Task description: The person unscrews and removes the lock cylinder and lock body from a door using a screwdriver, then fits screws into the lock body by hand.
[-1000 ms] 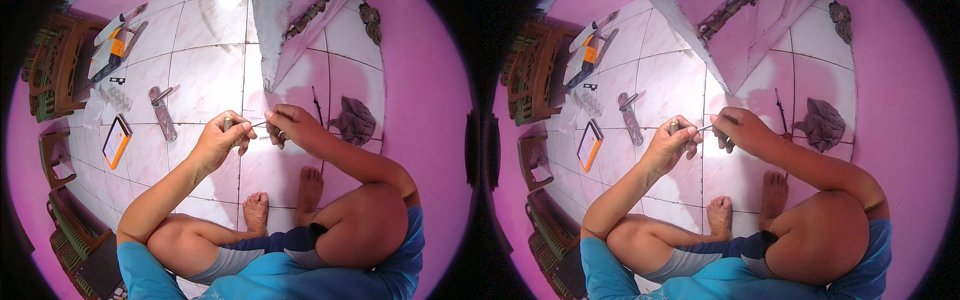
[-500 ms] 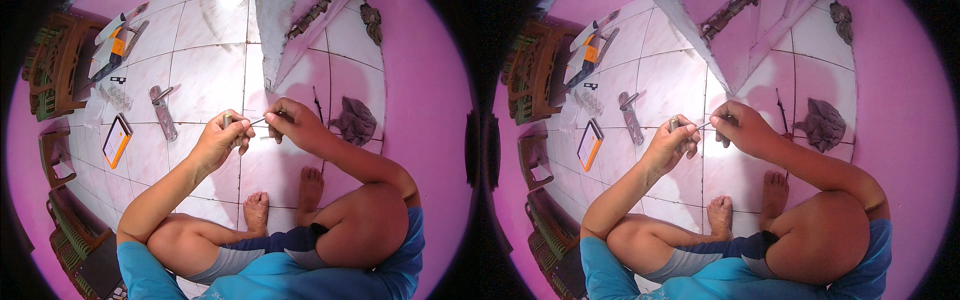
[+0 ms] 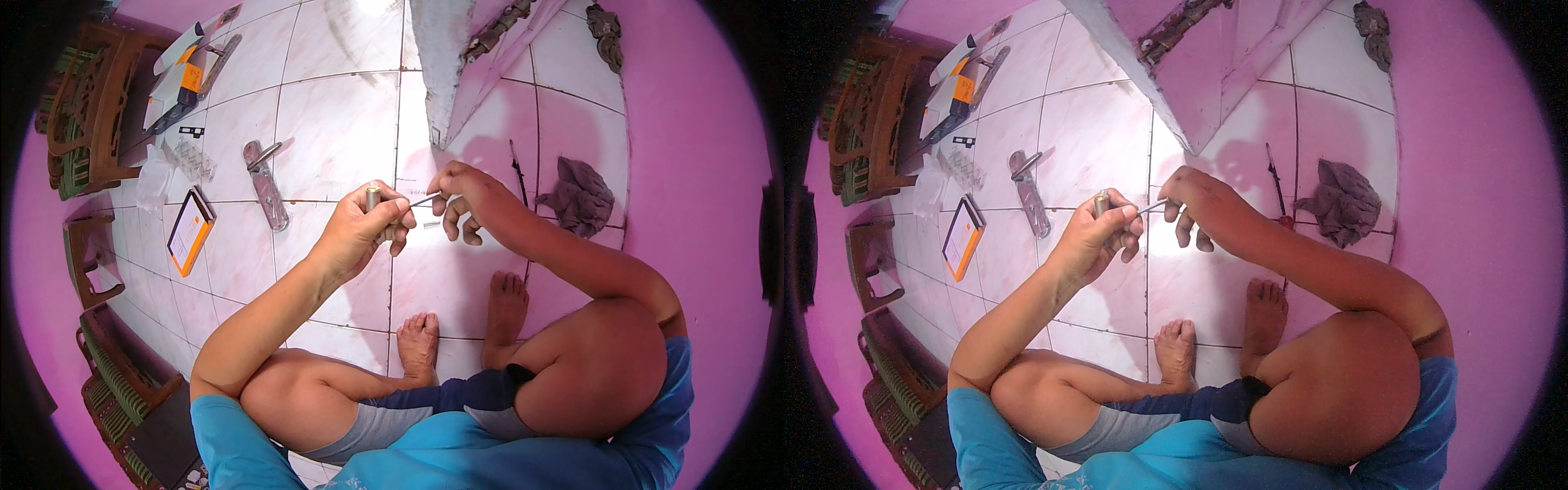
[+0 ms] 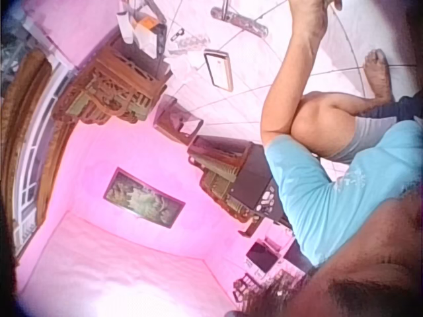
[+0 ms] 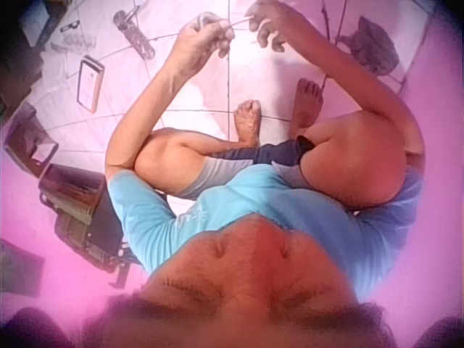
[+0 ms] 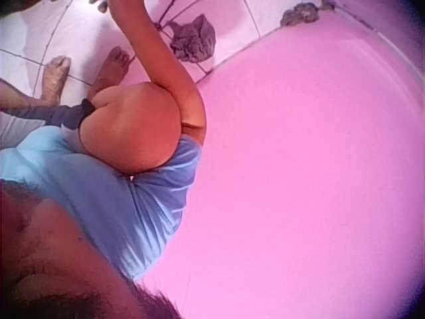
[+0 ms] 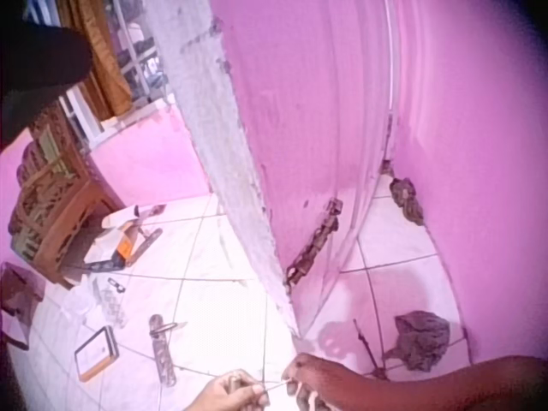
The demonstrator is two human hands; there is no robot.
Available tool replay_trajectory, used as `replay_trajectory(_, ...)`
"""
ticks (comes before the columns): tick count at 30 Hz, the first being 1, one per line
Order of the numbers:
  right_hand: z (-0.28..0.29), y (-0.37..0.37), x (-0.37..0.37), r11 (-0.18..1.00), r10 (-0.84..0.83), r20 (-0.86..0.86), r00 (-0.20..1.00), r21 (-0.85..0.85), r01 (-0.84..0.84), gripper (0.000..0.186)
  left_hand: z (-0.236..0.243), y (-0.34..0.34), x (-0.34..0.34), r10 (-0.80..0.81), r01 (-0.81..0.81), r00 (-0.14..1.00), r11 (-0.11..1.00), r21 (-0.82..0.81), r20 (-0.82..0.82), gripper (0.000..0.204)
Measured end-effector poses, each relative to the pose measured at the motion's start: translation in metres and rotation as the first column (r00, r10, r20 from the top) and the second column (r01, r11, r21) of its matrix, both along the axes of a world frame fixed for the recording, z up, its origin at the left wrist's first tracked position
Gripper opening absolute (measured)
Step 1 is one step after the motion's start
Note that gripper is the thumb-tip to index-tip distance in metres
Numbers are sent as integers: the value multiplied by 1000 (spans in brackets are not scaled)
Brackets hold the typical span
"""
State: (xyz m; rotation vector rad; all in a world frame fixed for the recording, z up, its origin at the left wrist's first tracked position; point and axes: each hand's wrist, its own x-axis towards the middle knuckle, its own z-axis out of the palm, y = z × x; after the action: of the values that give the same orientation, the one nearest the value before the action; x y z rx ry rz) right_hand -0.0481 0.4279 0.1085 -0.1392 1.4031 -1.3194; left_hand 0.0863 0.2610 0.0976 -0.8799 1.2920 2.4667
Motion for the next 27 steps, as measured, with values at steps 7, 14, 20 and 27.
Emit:
replay_trajectory(7, -18, 7, -1, 970, 230, -369, 901, 12, -242, 41, -1, 1, 0, 2, -1, 1000, 1000, 10, -13, 15)
replay_trajectory(14, -1, 3, -4, 966, 252, -143, 957, 91, -240, 39, -3, 1, -1, -6, 6, 1000, 1000, 12, -5, 16)
replay_trajectory(20, 4, 1, 0, 992, 118, -85, 989, 48, -114, 46, -4, 1, 0, -6, 6, 1000, 1000, 12, -5, 17)
replay_trajectory(27, -11, 7, -6, 965, 262, -245, 933, 54, -257, 33, -2, 3, -2, -21, 21, 1000, 1000, 8, -5, 17)
